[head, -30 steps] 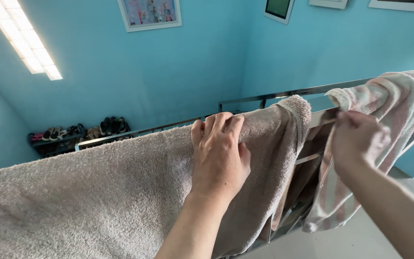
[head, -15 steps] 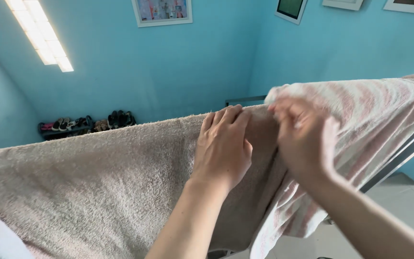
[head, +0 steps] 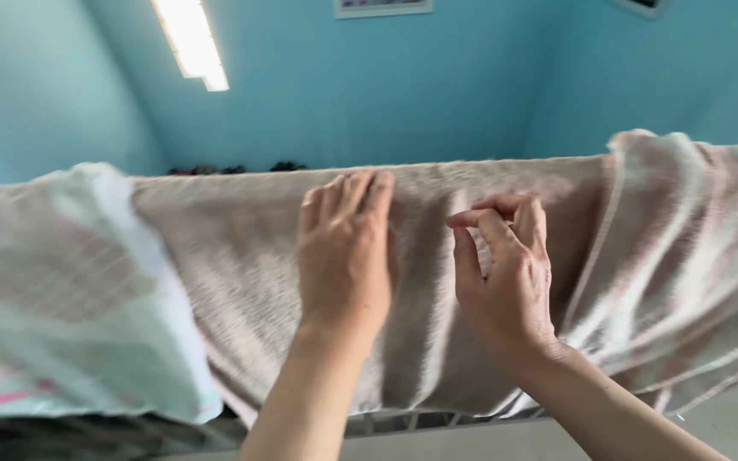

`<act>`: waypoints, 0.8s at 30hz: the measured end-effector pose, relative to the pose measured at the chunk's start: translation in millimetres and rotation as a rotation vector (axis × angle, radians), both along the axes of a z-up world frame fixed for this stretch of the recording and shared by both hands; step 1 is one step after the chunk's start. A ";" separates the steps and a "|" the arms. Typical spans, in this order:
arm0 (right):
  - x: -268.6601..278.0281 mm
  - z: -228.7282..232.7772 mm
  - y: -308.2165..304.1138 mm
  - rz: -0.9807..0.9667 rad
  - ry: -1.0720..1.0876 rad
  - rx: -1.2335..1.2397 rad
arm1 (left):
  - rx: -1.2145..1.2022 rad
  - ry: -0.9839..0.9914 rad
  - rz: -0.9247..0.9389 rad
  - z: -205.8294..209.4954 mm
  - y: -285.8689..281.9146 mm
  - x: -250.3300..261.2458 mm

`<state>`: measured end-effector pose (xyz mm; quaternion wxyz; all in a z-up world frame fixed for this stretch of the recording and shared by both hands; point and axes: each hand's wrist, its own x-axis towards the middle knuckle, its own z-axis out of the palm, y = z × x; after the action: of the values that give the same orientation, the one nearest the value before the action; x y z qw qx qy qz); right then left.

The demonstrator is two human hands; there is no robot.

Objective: Organizing and packing various items including towels, toiletries, and clothing into bags.

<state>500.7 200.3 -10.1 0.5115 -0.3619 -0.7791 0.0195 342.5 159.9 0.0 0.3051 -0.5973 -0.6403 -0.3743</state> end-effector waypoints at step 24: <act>-178.8 -53.8 -180.7 0.897 0.613 -1.331 | -0.407 -2.241 -0.613 -5.8 -207.4 -84.7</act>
<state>321.9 19.5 -63.9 0.3244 -0.2233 -0.5023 0.7698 257.7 -47.5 -5.7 -0.6311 -0.1016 -0.4286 -0.6385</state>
